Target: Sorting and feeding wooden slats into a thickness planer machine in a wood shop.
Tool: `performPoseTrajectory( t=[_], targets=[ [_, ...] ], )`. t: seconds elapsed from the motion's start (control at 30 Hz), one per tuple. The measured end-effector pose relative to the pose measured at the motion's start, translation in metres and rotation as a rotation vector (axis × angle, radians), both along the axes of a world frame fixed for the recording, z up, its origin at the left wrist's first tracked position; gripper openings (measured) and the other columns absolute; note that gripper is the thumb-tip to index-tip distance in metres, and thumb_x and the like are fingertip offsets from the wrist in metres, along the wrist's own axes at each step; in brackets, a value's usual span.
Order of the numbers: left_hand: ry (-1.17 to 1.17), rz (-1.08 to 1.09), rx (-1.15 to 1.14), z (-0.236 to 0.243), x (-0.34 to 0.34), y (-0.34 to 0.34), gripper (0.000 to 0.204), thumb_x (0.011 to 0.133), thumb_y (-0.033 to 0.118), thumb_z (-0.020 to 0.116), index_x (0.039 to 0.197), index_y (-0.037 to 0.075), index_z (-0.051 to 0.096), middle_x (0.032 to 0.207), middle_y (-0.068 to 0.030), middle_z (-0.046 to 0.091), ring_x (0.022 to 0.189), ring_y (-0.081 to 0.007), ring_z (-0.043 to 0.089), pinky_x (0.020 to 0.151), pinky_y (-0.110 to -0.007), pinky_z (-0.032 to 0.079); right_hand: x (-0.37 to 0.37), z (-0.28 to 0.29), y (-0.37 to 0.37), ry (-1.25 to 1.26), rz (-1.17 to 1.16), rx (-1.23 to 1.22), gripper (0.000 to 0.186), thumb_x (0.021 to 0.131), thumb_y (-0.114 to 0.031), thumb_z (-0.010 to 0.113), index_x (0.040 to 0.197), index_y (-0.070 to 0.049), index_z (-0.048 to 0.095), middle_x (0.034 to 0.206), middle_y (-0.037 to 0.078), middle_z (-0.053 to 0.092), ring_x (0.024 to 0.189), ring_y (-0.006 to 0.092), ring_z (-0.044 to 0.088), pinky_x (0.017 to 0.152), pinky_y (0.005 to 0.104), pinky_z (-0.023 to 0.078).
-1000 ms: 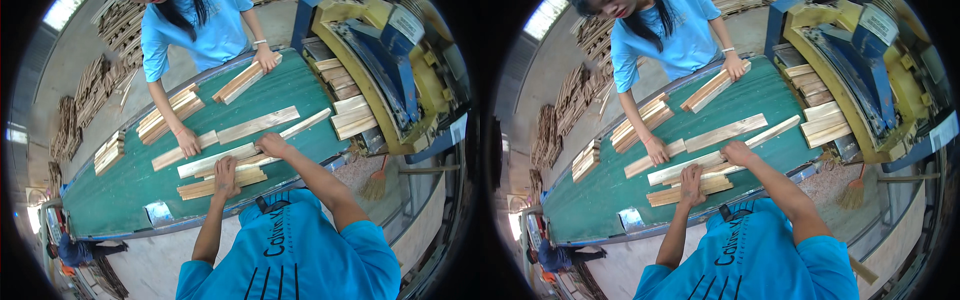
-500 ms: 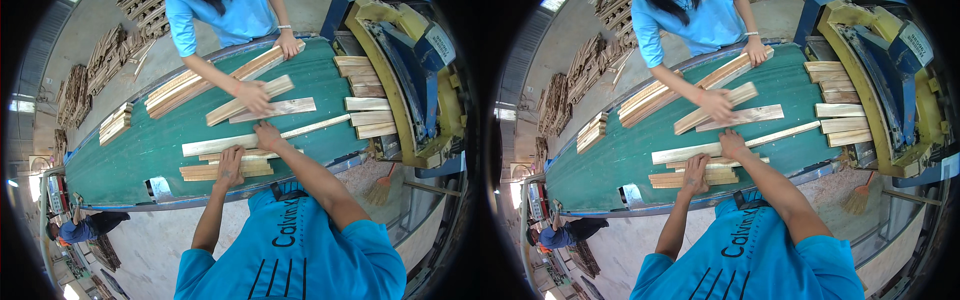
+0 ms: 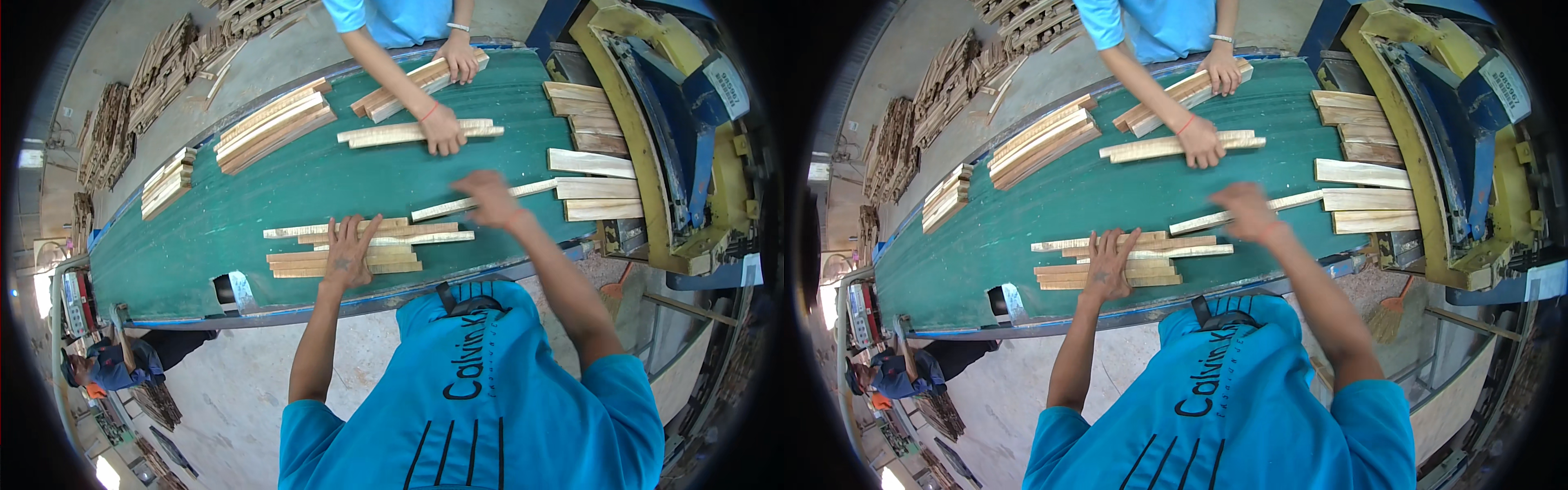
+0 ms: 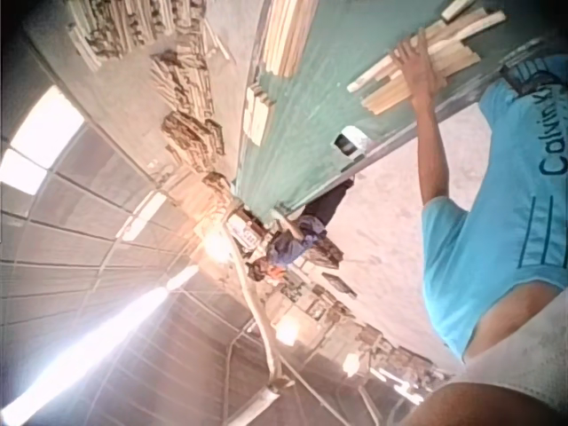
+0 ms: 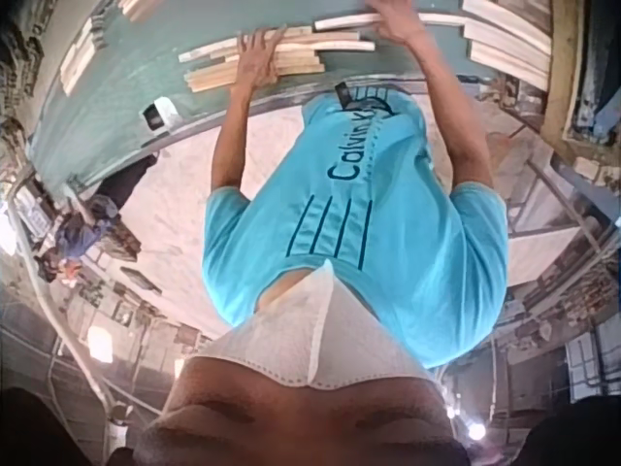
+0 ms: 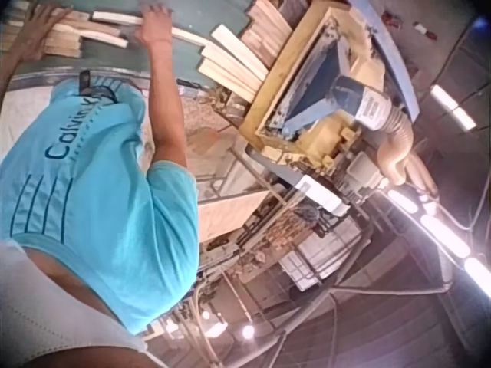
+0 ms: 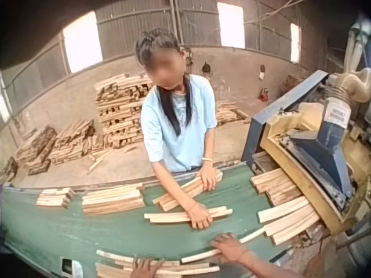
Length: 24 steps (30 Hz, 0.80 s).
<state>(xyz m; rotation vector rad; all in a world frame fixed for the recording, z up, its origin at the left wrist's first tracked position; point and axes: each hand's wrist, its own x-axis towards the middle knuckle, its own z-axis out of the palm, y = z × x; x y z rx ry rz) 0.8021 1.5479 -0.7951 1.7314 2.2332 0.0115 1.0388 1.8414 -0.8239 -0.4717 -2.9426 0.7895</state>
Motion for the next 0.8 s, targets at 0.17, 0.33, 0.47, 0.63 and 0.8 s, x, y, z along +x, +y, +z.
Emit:
performPoseTrajectory(
  t=[0.17, 0.33, 0.47, 0.63, 0.8],
  targets=[
    [-0.04, 0.018, -0.036, -0.001, 0.0, 0.009, 0.13, 0.047, 0.008, 0.081, 0.164, 0.024, 0.027, 0.149, -0.0183, 0.04, 0.148, -0.0385, 0.032, 0.127, -0.063, 0.012, 0.056, -0.029, 0.048, -0.286, -0.253, 0.004, 0.036, 0.09, -0.037, 0.075, 0.12, -0.018, 0.073, 0.117, 0.008, 0.075, 0.115, 0.0289, 0.067, 0.099, 0.0481, 0.047],
    [-0.043, 0.035, 0.017, -0.004, 0.003, 0.013, 0.131, 0.05, 0.004, 0.079, 0.166, 0.02, 0.02, 0.169, -0.0213, 0.018, 0.158, -0.041, 0.015, 0.128, -0.064, 0.009, -0.022, -0.055, -0.029, 0.006, -0.104, -0.215, 0.037, 0.097, -0.041, 0.066, 0.126, -0.017, 0.071, 0.122, 0.009, 0.073, 0.115, 0.0312, 0.066, 0.097, 0.0454, 0.052],
    [0.084, 0.019, -0.06, -0.017, 0.015, 0.02, 0.133, 0.052, 0.002, 0.079, 0.168, 0.02, 0.015, 0.173, -0.0217, 0.007, 0.16, -0.0423, 0.008, 0.127, -0.065, 0.009, -0.058, -0.048, -0.055, 0.099, 0.018, -0.243, 0.037, 0.105, -0.039, 0.054, 0.131, -0.018, 0.07, 0.122, 0.009, 0.073, 0.116, 0.0324, 0.064, 0.101, 0.0481, 0.049],
    [0.063, 0.081, -0.143, -0.013, 0.023, 0.032, 0.134, 0.053, 0.001, 0.079, 0.168, 0.025, 0.016, 0.173, -0.0178, 0.01, 0.16, -0.0419, 0.009, 0.125, -0.068, 0.009, 0.016, -0.061, -0.044, 0.38, -0.423, -0.489, 0.042, 0.105, -0.027, 0.056, 0.139, -0.003, 0.06, 0.138, 0.019, 0.062, 0.134, 0.035, 0.053, 0.117, 0.0448, 0.034],
    [0.07, 0.078, -0.122, -0.023, 0.016, 0.027, 0.132, 0.052, 0.003, 0.078, 0.168, 0.02, 0.016, 0.171, -0.0244, 0.012, 0.158, -0.0483, 0.009, 0.124, -0.071, 0.008, -0.006, -0.09, -0.103, 0.398, -0.626, -0.854, 0.066, 0.105, -0.029, 0.059, 0.156, 0.004, 0.033, 0.16, 0.024, 0.035, 0.147, 0.0342, 0.037, 0.121, 0.0424, 0.03]
  ],
)
